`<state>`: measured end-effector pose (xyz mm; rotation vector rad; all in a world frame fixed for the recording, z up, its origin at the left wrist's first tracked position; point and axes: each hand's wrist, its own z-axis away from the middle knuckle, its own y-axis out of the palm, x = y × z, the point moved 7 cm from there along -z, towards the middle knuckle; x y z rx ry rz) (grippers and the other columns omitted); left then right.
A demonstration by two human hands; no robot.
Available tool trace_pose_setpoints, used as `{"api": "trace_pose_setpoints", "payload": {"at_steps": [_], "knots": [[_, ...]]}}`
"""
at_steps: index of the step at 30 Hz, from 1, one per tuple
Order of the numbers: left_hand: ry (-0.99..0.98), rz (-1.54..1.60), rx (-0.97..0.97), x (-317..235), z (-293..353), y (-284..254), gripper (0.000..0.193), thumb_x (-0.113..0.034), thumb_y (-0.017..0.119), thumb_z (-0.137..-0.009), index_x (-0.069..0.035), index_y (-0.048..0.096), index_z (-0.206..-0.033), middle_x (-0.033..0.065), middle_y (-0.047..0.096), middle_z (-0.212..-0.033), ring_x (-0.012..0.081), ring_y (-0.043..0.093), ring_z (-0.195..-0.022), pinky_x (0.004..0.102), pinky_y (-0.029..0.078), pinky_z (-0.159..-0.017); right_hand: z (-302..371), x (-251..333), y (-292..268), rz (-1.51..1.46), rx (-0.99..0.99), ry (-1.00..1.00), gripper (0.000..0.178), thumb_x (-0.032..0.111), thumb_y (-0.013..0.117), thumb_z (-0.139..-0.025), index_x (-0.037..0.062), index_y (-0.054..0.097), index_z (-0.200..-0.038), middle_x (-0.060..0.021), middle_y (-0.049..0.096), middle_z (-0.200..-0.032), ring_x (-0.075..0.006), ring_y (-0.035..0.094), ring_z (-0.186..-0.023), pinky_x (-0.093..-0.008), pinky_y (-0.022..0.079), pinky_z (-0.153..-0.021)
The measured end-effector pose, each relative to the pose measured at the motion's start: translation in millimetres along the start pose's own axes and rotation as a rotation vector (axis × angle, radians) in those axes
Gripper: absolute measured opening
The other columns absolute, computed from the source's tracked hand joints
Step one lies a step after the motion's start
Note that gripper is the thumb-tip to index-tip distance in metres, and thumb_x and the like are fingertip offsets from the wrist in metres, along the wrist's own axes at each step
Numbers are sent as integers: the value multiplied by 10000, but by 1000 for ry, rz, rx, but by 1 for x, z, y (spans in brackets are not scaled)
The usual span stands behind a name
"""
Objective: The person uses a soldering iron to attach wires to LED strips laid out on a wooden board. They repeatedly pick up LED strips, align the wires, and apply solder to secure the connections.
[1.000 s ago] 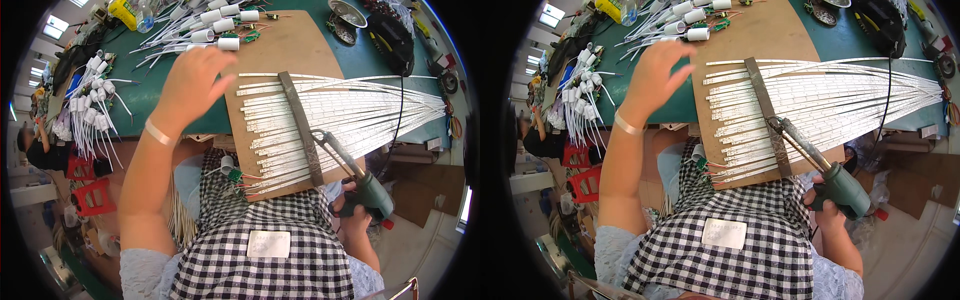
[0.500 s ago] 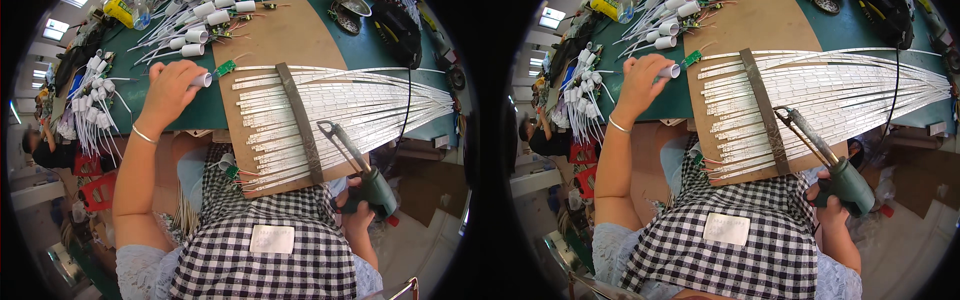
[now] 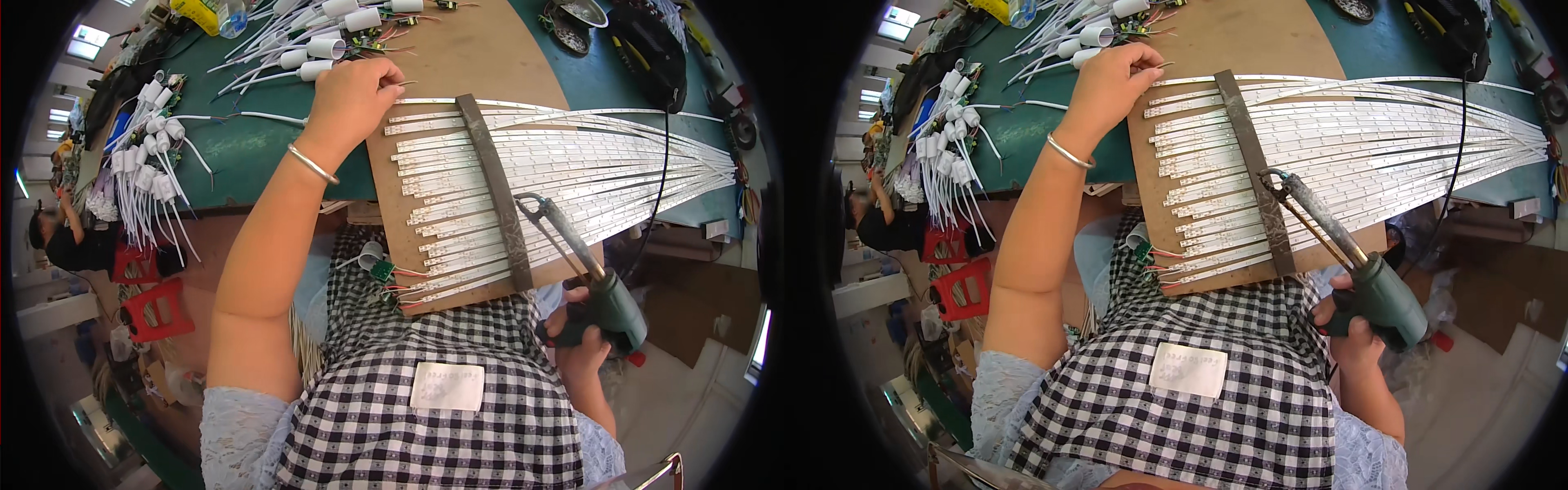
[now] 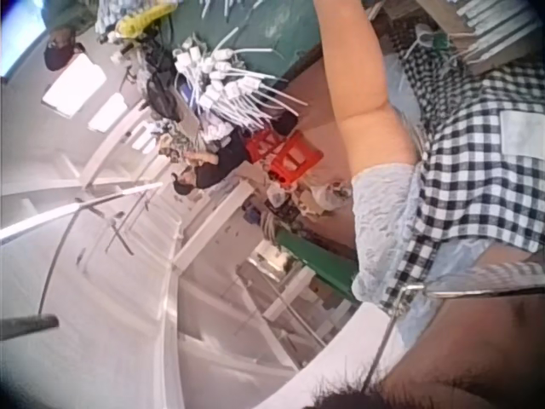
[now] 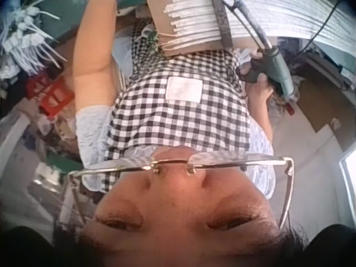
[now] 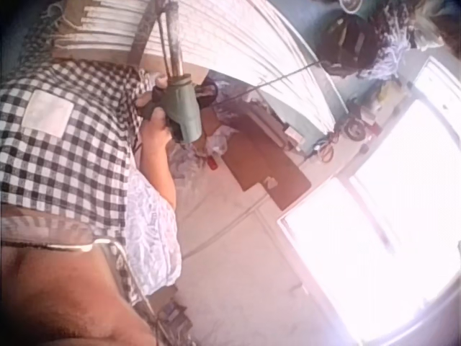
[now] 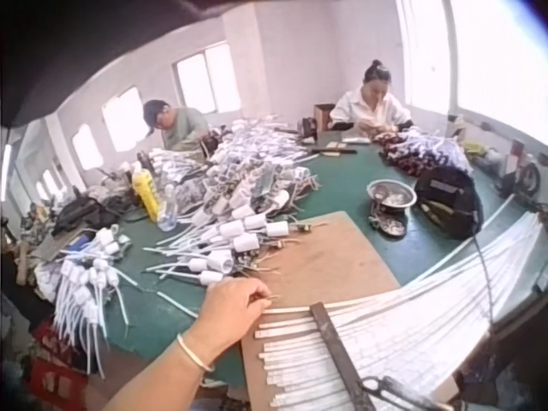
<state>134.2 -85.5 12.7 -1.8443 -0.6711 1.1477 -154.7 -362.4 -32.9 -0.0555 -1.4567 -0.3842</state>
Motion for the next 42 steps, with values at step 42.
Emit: {"api": "trace_pose_setpoints", "payload": {"at_steps": [42], "knots": [[350,-51,-78,-105,172,-16,195,-104,702,-653,-122,681,-846,-36,564,-762,157,573,-799,375,298,-800,22,7,16,471,532,-130,540,304,691,-821,-57,515,-1183,-147,639,-1067,-240,649,-949,-323,515,-828]]}}
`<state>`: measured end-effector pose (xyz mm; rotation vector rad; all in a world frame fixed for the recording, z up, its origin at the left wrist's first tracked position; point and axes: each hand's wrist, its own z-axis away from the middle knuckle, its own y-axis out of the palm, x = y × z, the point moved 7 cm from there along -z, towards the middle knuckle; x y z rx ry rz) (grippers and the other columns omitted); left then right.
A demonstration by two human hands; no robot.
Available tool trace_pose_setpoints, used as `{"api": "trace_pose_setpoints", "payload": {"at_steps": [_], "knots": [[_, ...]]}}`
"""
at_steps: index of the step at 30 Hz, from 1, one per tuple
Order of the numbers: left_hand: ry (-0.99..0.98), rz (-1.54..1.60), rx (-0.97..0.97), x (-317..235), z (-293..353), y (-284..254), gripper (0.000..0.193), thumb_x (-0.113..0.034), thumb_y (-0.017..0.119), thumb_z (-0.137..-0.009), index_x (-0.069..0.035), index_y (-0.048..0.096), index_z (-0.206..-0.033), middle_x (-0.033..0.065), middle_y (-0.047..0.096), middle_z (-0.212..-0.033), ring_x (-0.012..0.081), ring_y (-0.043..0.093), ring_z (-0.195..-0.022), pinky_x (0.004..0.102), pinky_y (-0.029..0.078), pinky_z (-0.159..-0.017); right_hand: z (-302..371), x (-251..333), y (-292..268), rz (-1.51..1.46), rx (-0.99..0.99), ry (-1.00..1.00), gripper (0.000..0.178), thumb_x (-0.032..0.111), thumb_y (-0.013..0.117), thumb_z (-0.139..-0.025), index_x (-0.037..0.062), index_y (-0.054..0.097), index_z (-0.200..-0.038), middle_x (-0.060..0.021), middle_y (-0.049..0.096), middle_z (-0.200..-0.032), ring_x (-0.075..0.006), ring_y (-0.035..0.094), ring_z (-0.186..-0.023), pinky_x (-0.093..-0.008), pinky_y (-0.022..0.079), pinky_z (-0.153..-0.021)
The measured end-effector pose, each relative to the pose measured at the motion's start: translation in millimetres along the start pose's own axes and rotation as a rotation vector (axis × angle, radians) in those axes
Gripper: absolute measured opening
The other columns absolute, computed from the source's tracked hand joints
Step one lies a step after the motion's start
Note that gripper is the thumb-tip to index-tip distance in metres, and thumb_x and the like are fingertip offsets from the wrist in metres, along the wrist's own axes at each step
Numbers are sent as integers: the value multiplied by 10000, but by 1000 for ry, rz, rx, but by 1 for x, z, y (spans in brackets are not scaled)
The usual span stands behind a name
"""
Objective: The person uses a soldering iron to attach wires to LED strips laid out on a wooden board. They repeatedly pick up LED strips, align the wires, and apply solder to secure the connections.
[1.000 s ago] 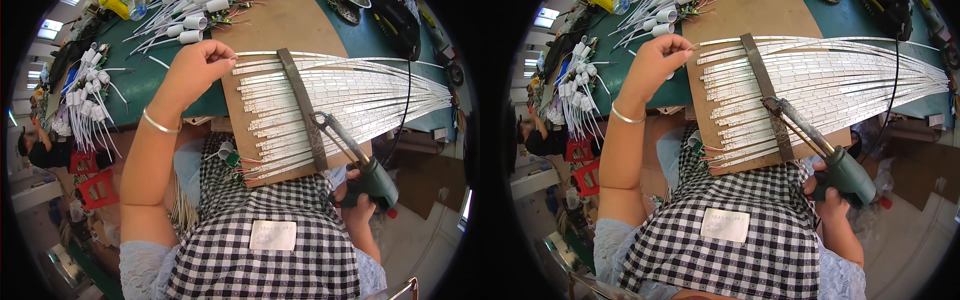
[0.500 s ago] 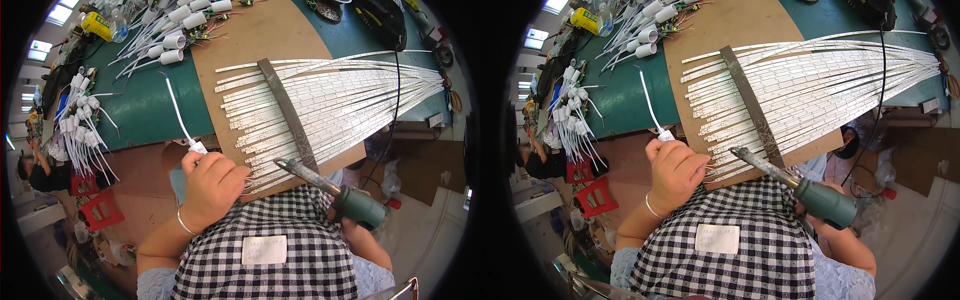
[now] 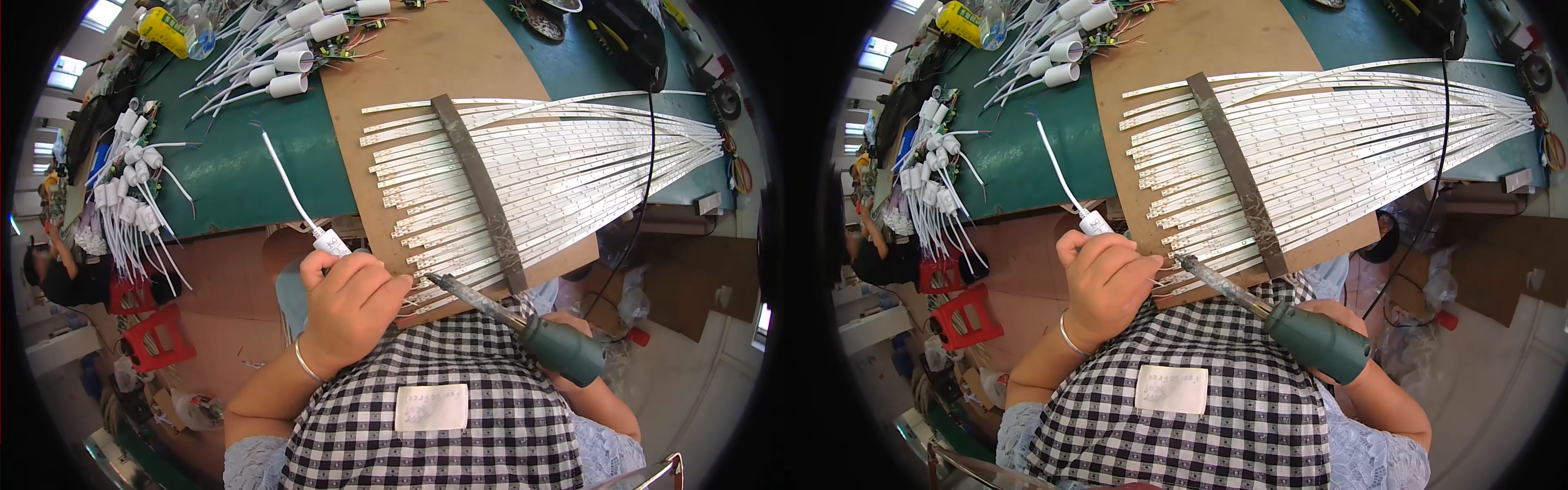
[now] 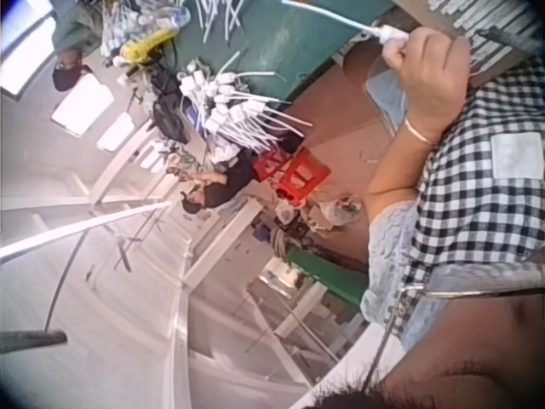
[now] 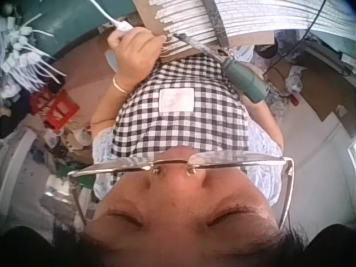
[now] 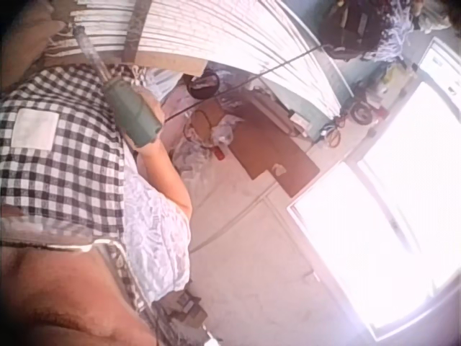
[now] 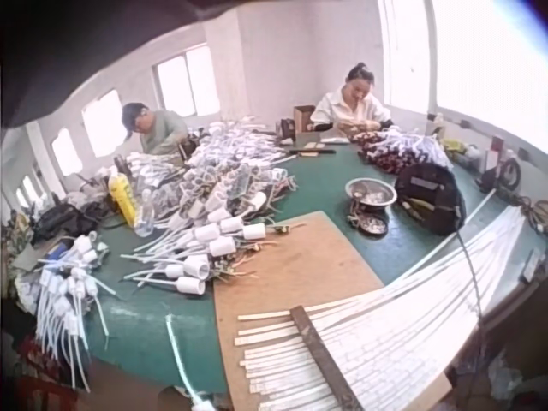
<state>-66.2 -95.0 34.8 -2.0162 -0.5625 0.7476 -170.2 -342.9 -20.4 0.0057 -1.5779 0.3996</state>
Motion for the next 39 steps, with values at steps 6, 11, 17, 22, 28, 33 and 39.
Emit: {"api": "trace_pose_setpoints", "payload": {"at_steps": [6,11,17,22,28,33,39], "knots": [[-15,-21,6,0,-2,5,138,-126,641,-719,-104,636,-855,-22,570,-807,164,572,-816,376,312,-798,-9,12,-2,187,56,-150,496,287,660,-852,-61,520,-1176,-143,648,-1048,-241,656,-927,-319,520,-824],[-20,-28,33,2,-2,8,144,-119,654,-711,-105,629,-852,-18,570,-817,169,572,-835,384,312,-806,-13,16,3,374,84,-242,463,250,651,-851,-60,528,-1173,-133,662,-1018,-236,664,-890,-313,523,-811],[-25,-60,74,-1,-3,9,144,-120,656,-713,-103,620,-852,-14,570,-823,171,573,-851,389,313,-827,-14,15,4,337,77,-199,446,193,681,-829,-57,517,-1161,-136,666,-1019,-227,667,-875,-304,523,-792],[-32,-87,69,-3,-1,11,141,-121,654,-707,-105,609,-840,-10,563,-814,177,572,-854,381,321,-832,-17,17,6,336,87,-173,476,186,697,-823,-63,488,-1172,-145,668,-1032,-226,672,-877,-295,523,-783],[-57,-45,27,-1,-3,11,183,-76,708,-620,-109,623,-779,-5,544,-748,185,559,-796,379,305,-790,-6,5,4,281,16,-76,340,200,686,-778,6,601,-1044,-130,633,-1028,-268,605,-924,-359,479,-804],[-46,-75,66,-3,-3,12,147,-114,662,-677,-100,604,-811,2,537,-786,181,561,-845,379,327,-823,-18,24,4,260,133,-102,432,89,676,-857,-84,460,-1189,-195,657,-1037,-236,674,-896,-303,555,-763],[-39,-69,59,-3,-2,12,138,-112,659,-685,-99,602,-810,-4,536,-783,177,560,-843,386,317,-829,-11,20,3,277,114,-136,480,110,707,-838,-74,455,-1202,-197,645,-1080,-231,670,-921,-302,549,-785]]}}
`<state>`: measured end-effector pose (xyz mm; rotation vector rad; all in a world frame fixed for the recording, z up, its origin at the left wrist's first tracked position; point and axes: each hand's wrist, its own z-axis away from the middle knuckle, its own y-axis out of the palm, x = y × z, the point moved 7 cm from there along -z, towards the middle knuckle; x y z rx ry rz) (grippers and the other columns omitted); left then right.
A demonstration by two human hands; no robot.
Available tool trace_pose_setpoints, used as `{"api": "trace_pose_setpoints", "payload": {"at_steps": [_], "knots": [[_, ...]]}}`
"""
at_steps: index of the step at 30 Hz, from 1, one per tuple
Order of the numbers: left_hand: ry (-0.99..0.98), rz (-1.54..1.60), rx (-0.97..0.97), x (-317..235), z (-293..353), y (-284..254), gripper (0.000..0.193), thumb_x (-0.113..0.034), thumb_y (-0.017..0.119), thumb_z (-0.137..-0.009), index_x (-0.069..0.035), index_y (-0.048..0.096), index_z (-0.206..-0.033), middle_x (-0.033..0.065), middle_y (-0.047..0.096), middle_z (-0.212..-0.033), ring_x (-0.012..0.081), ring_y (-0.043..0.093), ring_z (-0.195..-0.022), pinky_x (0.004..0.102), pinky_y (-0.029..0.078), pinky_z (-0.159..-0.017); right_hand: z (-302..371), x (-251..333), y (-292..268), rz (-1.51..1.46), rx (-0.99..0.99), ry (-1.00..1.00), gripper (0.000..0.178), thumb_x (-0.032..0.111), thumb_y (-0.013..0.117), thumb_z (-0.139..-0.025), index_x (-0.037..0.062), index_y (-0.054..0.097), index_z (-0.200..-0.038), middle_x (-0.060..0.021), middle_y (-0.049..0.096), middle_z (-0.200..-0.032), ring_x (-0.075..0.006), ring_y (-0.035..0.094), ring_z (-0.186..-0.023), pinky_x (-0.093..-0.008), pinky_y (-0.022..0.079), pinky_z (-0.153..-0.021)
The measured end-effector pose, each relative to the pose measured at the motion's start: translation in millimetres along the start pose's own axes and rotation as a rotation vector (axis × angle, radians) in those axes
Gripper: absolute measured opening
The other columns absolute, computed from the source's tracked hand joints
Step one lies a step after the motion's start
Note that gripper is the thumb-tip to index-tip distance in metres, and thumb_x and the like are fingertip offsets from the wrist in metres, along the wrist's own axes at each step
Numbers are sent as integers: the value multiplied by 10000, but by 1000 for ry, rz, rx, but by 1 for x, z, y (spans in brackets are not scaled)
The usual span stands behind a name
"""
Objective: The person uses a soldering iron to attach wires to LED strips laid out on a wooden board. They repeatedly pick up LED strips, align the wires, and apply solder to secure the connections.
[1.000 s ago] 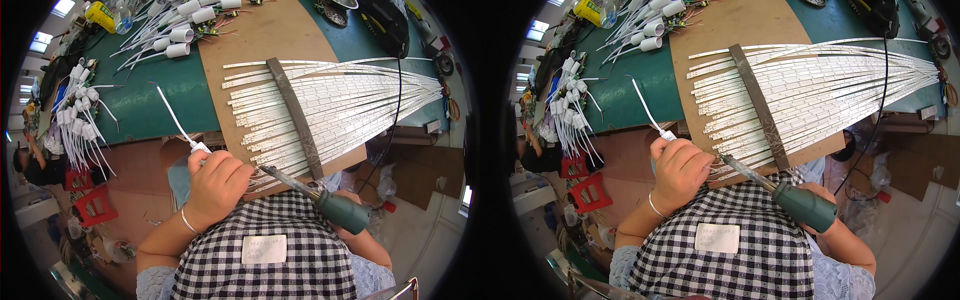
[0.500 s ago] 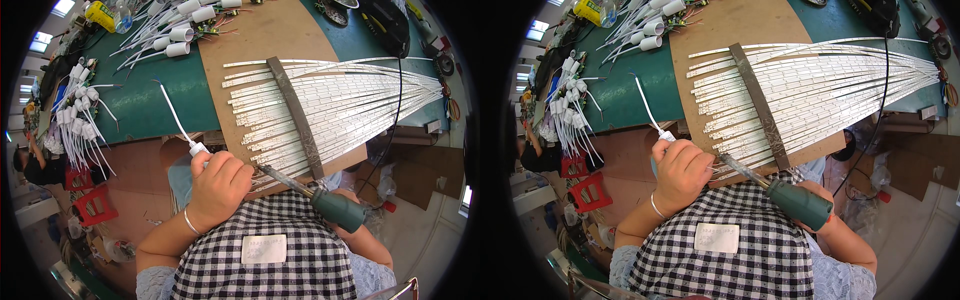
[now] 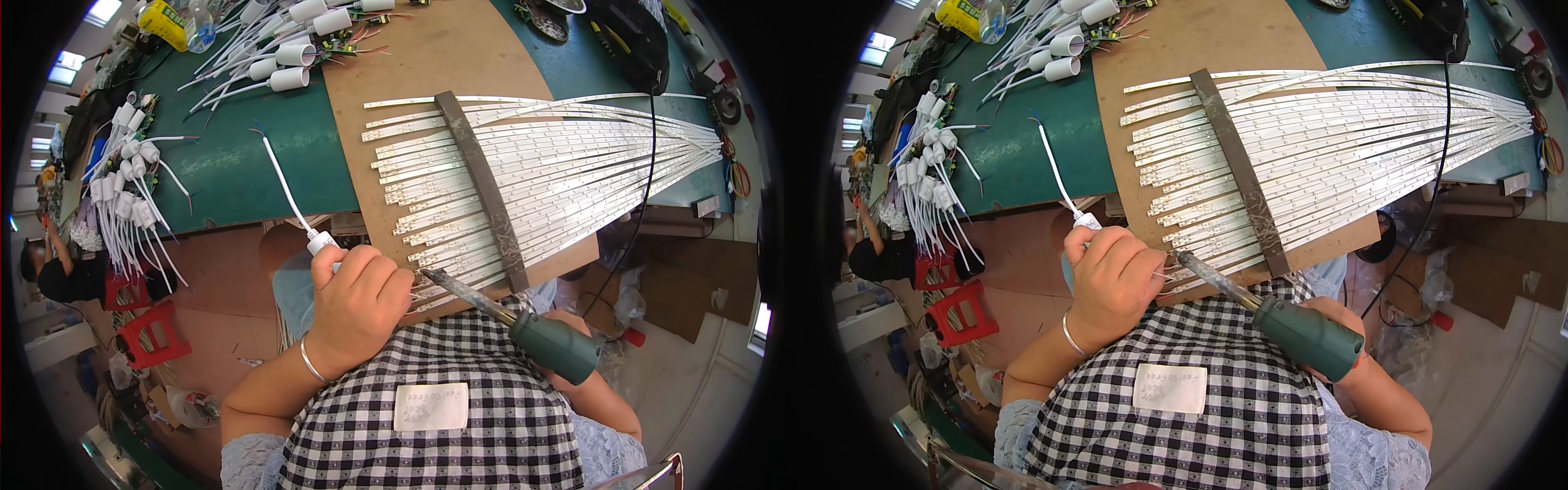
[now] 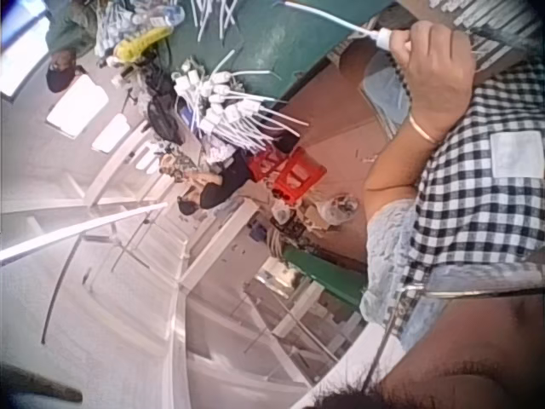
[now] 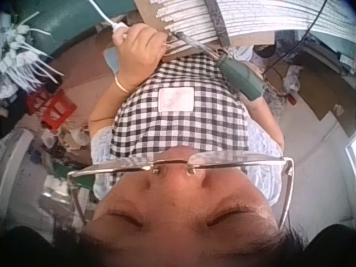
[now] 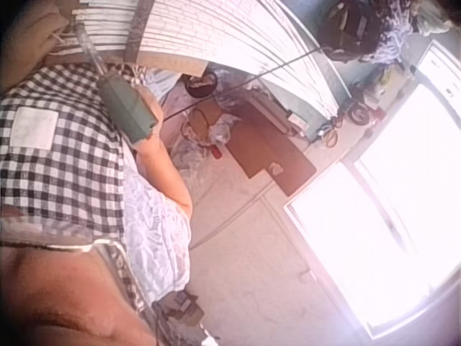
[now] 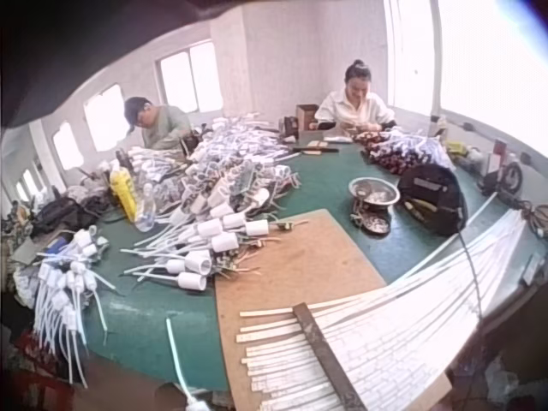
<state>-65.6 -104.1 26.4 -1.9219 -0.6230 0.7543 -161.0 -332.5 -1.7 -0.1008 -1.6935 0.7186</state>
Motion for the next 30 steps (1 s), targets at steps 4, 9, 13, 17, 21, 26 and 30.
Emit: {"api": "trace_pose_setpoints", "payload": {"at_steps": [4,9,13,17,21,26,30], "knots": [[1,-4,10,0,0,0,126,-113,652,-697,-98,604,-812,-9,538,-785,174,560,-843,388,311,-828,2,-1,3,43,18,-20,516,127,735,-814,-71,459,-1202,-189,647,-1083,-229,668,-931,-303,540,-803],[4,-8,2,-1,-1,-1,109,-106,643,-709,-97,605,-810,-9,539,-776,170,561,-834,383,305,-821,2,-4,3,-21,21,-7,549,156,753,-799,-73,460,-1203,-178,653,-1071,-236,670,-924,-311,534,-809],[3,-6,-9,-1,-1,-1,89,-103,637,-714,-97,605,-797,-12,536,-767,165,560,-827,379,301,-819,0,-2,1,15,16,-55,556,191,749,-806,-75,461,-1200,-178,652,-1073,-241,671,-918,-307,533,-803],[0,-3,-7,-1,-1,-1,66,-109,626,-724,-99,604,-785,-16,529,-760,161,558,-824,377,300,-817,-2,4,-1,93,17,-113,569,228,754,-805,-75,464,-1190,-182,654,-1061,-233,677,-888,-294,535,-765],[3,-12,-7,-1,-1,-2,54,-111,615,-731,-101,599,-781,-16,522,-754,159,555,-821,376,300,-815,-2,2,0,26,25,-33,569,227,761,-798,-73,466,-1181,-181,660,-1032,-220,682,-858,-286,539,-732],[11,-15,-9,-1,-1,-1,50,-104,607,-732,-102,594,-780,-14,512,-748,159,553,-817,375,301,-815,-1,2,0,59,-8,-52,533,206,747,-801,-65,480,-1174,-169,666,-1017,-223,683,-860,-294,540,-730],[13,-18,-13,-1,0,-1,52,-102,603,-731,-102,593,-782,-13,504,-745,159,552,-819,375,302,-820,2,1,0,121,-48,-19,358,244,674,-783,5,603,-1039,-134,626,-1038,-272,623,-880,-354,498,-744]]}}
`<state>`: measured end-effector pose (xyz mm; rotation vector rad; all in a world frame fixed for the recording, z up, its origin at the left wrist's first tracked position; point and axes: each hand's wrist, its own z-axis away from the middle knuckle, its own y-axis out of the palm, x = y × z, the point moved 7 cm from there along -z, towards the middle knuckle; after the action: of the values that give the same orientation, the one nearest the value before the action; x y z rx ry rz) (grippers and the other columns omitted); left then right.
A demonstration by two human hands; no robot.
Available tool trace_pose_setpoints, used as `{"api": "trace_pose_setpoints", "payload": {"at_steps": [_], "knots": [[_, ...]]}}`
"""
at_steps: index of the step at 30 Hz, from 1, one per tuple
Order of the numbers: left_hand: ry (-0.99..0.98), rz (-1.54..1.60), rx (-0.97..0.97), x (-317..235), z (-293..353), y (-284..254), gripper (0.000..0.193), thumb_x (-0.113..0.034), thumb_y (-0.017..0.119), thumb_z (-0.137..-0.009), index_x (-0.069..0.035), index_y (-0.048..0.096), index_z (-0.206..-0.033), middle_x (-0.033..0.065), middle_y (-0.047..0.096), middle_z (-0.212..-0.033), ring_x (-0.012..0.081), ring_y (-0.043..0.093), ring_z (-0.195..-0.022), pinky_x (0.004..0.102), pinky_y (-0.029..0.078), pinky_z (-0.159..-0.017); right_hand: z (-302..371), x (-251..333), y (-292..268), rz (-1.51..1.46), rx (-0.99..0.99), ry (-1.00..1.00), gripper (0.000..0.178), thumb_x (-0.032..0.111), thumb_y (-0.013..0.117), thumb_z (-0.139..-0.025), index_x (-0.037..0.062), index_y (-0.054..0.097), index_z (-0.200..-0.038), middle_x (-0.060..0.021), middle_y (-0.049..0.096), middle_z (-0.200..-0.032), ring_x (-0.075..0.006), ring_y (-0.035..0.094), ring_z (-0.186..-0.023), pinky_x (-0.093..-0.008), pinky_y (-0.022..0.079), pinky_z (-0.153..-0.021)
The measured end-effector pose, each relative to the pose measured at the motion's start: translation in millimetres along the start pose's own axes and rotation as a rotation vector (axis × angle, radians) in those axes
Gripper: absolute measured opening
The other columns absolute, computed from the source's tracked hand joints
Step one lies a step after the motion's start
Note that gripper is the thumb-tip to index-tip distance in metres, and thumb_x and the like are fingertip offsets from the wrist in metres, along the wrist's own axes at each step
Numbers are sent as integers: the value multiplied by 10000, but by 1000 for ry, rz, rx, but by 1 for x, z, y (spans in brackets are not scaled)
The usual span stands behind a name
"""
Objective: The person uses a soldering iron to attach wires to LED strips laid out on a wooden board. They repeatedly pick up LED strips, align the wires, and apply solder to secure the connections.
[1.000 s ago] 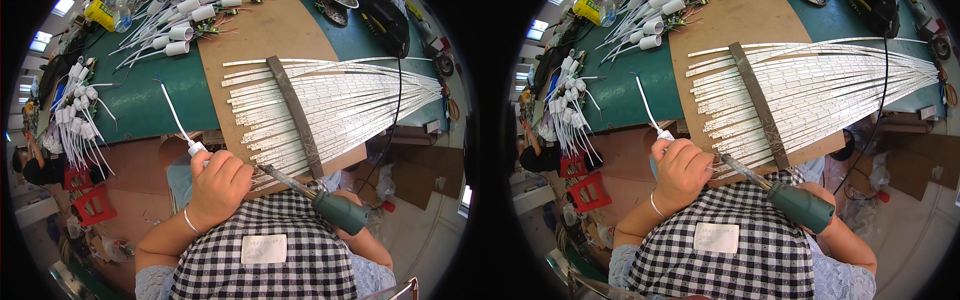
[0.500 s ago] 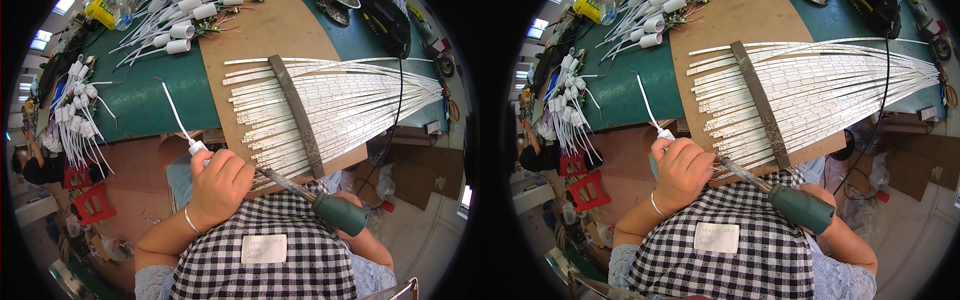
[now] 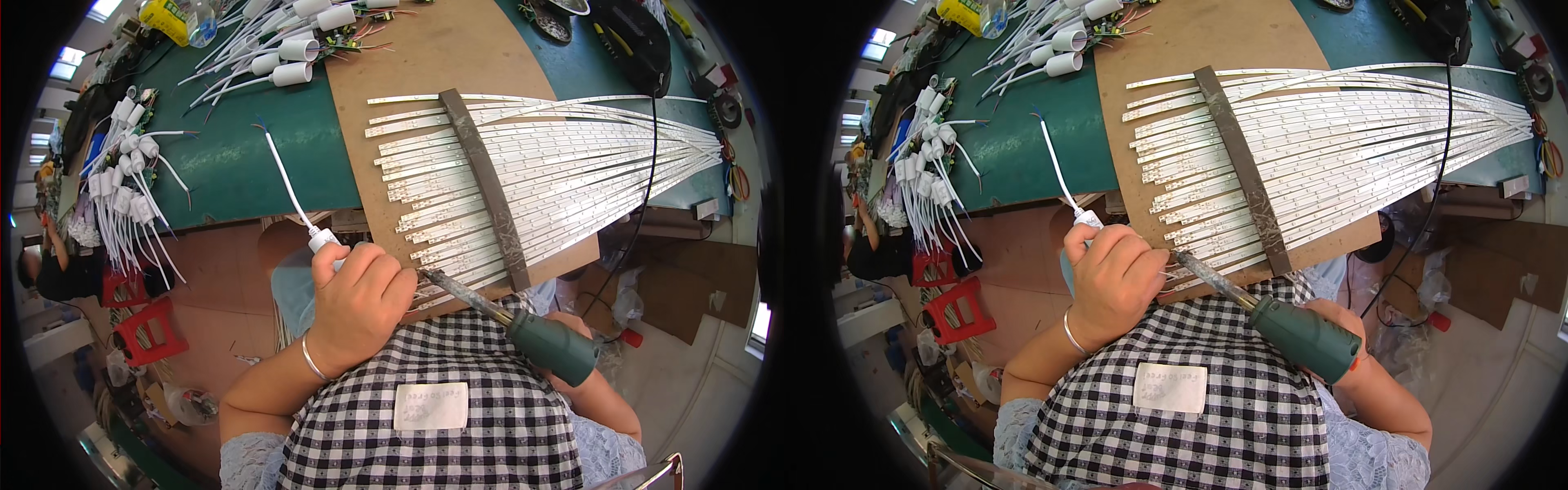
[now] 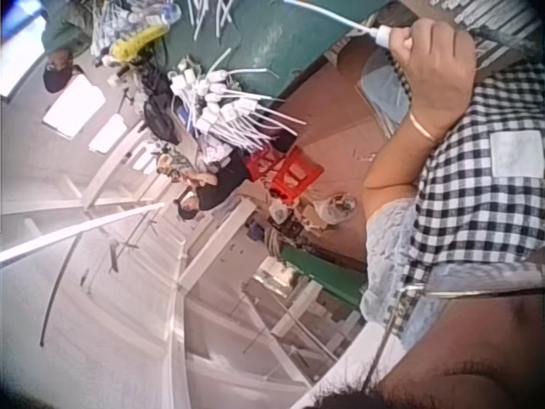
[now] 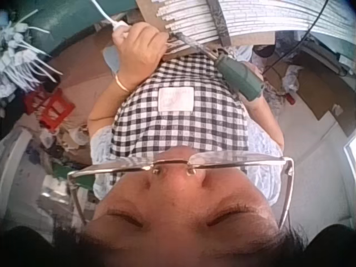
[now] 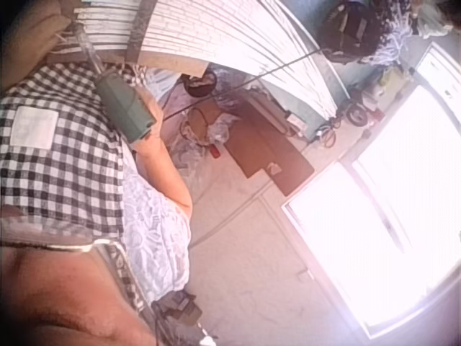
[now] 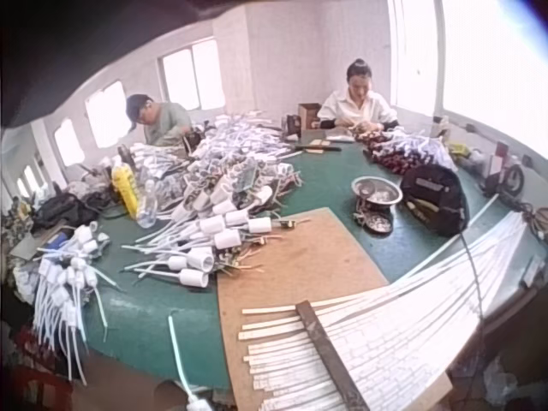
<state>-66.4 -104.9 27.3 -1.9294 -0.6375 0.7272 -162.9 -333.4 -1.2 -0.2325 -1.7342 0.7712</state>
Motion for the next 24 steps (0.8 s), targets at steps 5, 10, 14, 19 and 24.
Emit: {"api": "trace_pose_setpoints", "payload": {"at_steps": [5,10,14,19,24], "knots": [[5,-1,2,0,0,0,55,-101,600,-733,-101,595,-787,-13,498,-749,159,551,-821,377,302,-828,-4,5,-6,-14,-42,-22,320,237,660,-767,22,650,-1003,-130,620,-1039,-287,618,-878,-363,499,-751],[9,-8,-4,0,0,0,58,-104,599,-733,-103,598,-791,-13,494,-747,160,551,-825,383,302,-833,-16,12,-13,-60,10,29,352,187,673,-787,5,631,-1085,-133,640,-1035,-271,662,-884,-326,539,-763],[8,-7,17,-1,1,-1,65,-107,600,-737,-102,605,-802,-10,497,-752,163,552,-836,387,302,-848,-18,26,-16,92,-38,-20,368,143,700,-764,-8,624,-1091,-138,627,-1062,-269,659,-895,-331,537,-771],[-4,10,22,-1,1,0,77,-107,601,-743,-94,613,-818,-3,511,-769,173,558,-865,394,300,-878,-18,23,-14,38,-2,21,438,123,755,-717,-17,611,-1106,-145,621,-1068,-265,661,-897,-322,530,-780],[-4,12,29,-1,2,0,80,-105,602,-742,-87,610,-819,2,518,-779,178,560,-881,398,299,-888,-16,19,-10,5,26,35,492,104,751,-736,-49,546,-1156,-149,628,-1061,-244,659,-907,-307,519,-794]]}}
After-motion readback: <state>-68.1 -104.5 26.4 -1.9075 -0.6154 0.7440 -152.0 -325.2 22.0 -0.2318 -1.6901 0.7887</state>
